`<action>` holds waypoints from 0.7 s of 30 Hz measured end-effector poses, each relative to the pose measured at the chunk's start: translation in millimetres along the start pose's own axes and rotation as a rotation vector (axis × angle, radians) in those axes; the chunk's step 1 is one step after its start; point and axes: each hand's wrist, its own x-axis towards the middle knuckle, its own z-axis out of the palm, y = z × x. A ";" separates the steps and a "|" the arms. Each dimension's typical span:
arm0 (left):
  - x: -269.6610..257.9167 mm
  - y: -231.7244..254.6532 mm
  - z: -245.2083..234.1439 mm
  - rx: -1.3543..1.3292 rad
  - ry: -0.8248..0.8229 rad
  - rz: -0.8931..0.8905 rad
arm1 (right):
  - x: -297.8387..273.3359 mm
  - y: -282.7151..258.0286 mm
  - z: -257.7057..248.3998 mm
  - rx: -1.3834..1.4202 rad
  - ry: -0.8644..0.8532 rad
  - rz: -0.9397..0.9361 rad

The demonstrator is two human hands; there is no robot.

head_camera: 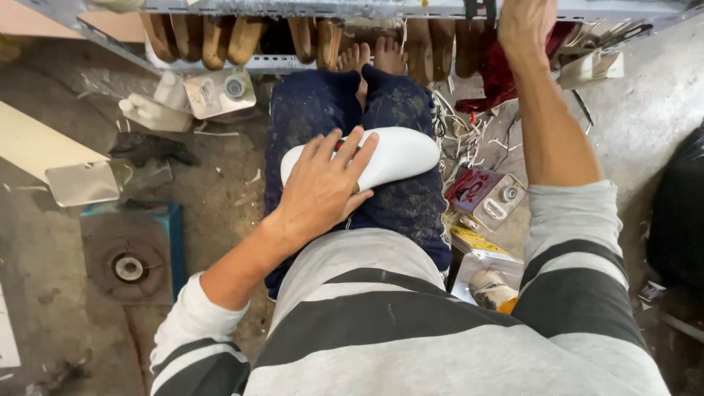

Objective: The person sits on the floor and uses a hammer to tap the sole of a white slip-on shoe. They repeatedly tap the shoe, inspect it, and place it on a nearby shelf before picking it up again to continue the process.

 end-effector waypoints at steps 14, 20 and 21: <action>0.2 15.3 18.4 0.021 0.374 -0.027 | -190.0 -131.8 -318.8 0.933 -0.373 0.037; -13.9 29.0 44.1 0.010 0.409 0.019 | -200.5 -137.2 -359.7 0.640 -0.664 -0.008; -14.1 29.0 44.3 0.020 0.417 0.022 | -198.3 -132.8 -362.1 0.698 -0.639 -0.088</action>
